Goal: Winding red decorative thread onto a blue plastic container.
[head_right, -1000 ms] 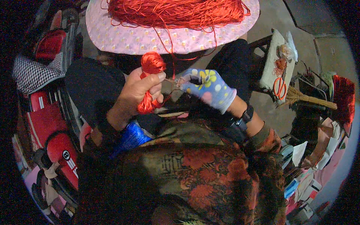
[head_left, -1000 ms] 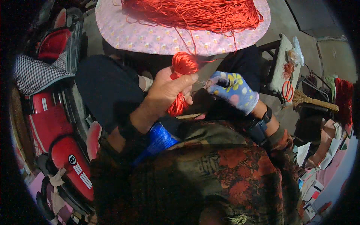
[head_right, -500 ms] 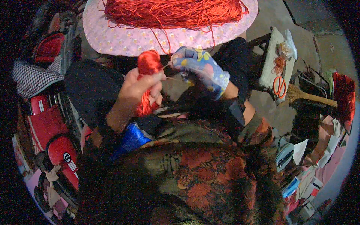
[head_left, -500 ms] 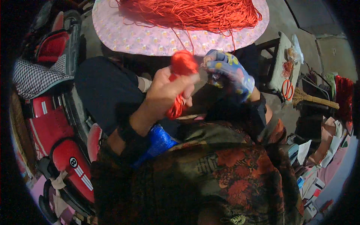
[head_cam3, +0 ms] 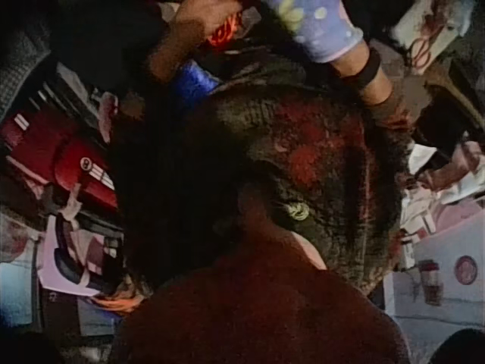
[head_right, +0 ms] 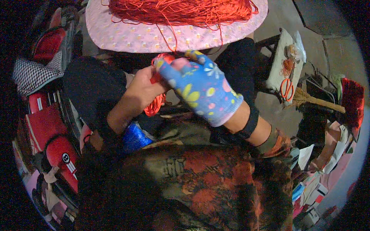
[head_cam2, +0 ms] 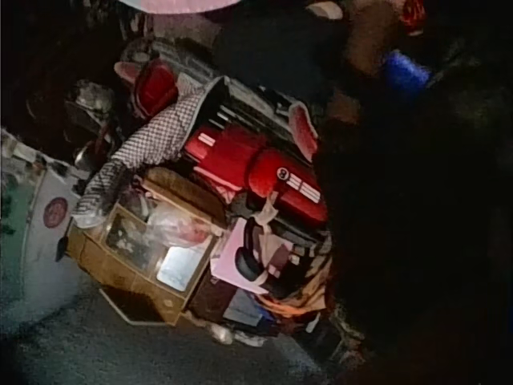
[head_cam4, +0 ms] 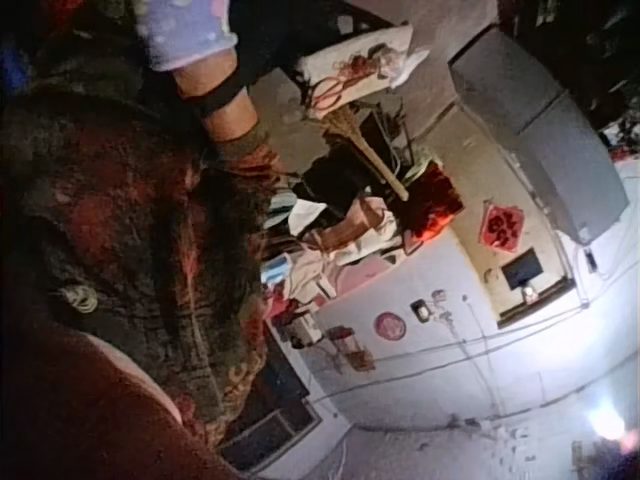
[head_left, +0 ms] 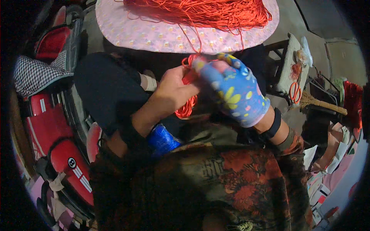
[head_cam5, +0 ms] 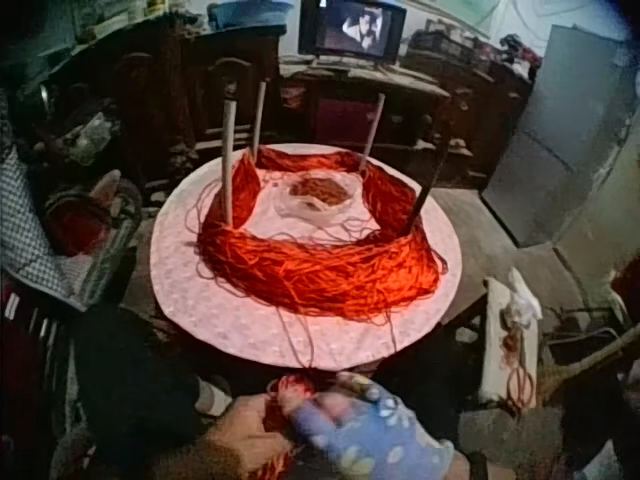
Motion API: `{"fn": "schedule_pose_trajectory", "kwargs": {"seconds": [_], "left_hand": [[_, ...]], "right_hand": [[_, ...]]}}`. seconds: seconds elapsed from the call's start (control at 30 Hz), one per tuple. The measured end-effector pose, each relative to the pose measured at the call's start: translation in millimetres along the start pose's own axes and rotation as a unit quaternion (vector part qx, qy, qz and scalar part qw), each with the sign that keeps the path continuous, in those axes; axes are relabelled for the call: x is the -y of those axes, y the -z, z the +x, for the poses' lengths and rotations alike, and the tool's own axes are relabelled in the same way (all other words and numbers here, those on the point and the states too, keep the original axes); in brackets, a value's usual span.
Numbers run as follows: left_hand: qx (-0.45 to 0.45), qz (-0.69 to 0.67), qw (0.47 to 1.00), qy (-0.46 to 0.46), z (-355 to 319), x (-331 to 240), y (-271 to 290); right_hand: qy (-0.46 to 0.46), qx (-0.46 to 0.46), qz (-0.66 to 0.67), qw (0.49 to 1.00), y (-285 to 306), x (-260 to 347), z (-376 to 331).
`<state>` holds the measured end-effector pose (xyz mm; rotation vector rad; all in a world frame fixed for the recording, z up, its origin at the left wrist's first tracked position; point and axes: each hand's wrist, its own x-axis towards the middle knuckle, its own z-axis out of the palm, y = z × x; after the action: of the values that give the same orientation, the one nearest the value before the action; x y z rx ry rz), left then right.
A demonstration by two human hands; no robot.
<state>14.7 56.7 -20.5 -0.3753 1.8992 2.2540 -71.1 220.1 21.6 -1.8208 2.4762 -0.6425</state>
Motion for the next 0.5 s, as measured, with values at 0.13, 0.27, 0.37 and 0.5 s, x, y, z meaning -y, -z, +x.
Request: {"fn": "schedule_pose_trajectory", "kwargs": {"seconds": [0.13, 0.27, 0.37, 0.5], "left_hand": [[0.039, -0.177, 0.98, 0.083, -8.8, -13.7, 8.7], [-0.036, 0.169, 0.985, -0.015, -7.2, 9.8, 4.0], [0.025, 0.457, 0.838, -0.299, -2.8, 19.4, 3.6], [0.092, 0.502, 0.852, -0.116, -12.1, -1.3, 9.7]], "right_hand": [[-0.115, -0.062, 0.195, 0.972, -3.4, 6.8, -17.9], [-0.055, -0.029, 0.342, 0.938, 11.6, 20.2, -18.3], [0.021, -0.054, 0.314, 0.948, 17.4, 18.2, -7.2], [-0.06, -0.025, 0.428, 0.901, -11.0, -16.3, -0.4]]}}
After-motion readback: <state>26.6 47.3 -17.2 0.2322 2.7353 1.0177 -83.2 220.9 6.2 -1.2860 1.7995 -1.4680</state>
